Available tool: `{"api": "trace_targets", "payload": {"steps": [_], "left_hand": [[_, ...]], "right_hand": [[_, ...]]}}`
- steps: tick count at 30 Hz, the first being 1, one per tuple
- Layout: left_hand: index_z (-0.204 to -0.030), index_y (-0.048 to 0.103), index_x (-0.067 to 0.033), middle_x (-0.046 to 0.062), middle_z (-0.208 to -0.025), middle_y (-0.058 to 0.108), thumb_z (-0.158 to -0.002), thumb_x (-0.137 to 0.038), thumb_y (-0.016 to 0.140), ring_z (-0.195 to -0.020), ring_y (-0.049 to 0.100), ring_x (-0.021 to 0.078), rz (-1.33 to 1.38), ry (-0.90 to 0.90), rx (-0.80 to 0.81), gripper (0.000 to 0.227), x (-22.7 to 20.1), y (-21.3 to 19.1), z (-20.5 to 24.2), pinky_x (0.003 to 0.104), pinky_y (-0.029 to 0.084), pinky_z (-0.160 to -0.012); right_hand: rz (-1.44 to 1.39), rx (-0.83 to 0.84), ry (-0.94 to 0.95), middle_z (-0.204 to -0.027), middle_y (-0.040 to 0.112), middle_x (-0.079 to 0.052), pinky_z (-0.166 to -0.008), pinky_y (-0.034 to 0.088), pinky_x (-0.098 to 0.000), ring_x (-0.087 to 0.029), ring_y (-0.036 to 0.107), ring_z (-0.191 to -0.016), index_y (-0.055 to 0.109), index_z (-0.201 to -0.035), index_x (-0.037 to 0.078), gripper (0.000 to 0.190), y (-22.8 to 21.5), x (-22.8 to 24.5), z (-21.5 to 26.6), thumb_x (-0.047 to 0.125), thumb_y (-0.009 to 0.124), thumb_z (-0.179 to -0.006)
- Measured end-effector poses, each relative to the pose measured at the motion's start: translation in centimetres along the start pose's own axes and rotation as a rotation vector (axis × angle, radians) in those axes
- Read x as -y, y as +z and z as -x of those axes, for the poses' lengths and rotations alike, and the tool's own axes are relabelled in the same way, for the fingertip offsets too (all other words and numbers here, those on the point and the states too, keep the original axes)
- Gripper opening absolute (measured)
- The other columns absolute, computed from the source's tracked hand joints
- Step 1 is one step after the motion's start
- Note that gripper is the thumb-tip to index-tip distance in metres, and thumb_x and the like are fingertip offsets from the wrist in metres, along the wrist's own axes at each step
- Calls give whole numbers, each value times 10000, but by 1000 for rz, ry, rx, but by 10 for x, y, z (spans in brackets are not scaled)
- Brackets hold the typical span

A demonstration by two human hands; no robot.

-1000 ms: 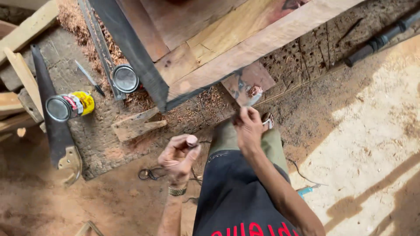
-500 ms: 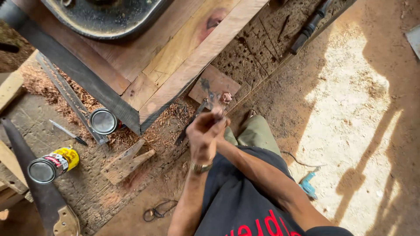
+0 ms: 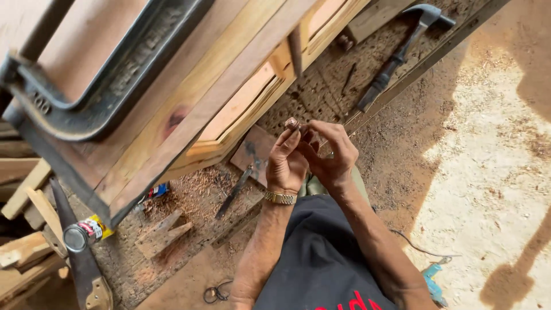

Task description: The person scoops adhesive from a can with a small stick and spreads it onto the joint edges of wooden frame pieces, then fits the pieces together and taps them with a hammer to seat the joints of a wooden frame assembly.

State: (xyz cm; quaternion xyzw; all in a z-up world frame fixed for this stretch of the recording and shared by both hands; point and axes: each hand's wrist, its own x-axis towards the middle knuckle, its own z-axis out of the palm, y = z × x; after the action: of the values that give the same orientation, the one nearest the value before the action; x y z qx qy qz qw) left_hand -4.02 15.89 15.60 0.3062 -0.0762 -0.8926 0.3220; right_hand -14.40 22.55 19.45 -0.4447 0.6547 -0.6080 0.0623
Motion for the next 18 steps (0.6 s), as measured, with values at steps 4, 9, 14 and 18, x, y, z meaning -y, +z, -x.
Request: {"api": "trace_targets", "payload": {"steps": [4, 9, 14, 18], "left_hand": [[-1180, 713, -84, 39, -1124, 724, -952, -74, 755, -1081, 648, 190, 78, 18, 44, 232, 18, 10, -22, 384, 535, -967], [-1196, 698, -82, 34, -1140, 720, -938, -88, 761, -1086, 646, 173, 35, 53, 18, 265, 0, 11, -36, 335, 533, -982], [-1163, 695, -33, 67, -1112, 745, -859, -156, 812, -1018, 669, 177, -581, 159, -47, 348, -47, 24, -73, 331, 561, -911], [-1112, 697, -81, 50, -1033, 763, -812, -263, 848, -932, 709, 163, -1112, 350, -126, 382, -47, -4, -133, 328, 604, -815]], "right_hand": [[107, 11, -91, -1169, 718, -123, -911, 616, -345, -243, 724, -1065, 687, -1206, 45, 426, -10, -29, -14, 28, 877, -826], [152, 28, -104, -1179, 711, -136, -909, 625, -333, -260, 723, -1070, 676, -1222, 26, 418, 13, -55, -11, 12, 861, -848], [-458, -310, 271, -1224, 713, -146, -1020, 636, -376, -226, 720, -1145, 625, -1274, 14, 252, 25, -95, -9, 56, 714, -1042], [-423, -458, 514, -1170, 716, -131, -928, 662, -359, -198, 748, -1011, 573, -1241, 17, 221, 26, -102, 17, 98, 657, -1053]]}}
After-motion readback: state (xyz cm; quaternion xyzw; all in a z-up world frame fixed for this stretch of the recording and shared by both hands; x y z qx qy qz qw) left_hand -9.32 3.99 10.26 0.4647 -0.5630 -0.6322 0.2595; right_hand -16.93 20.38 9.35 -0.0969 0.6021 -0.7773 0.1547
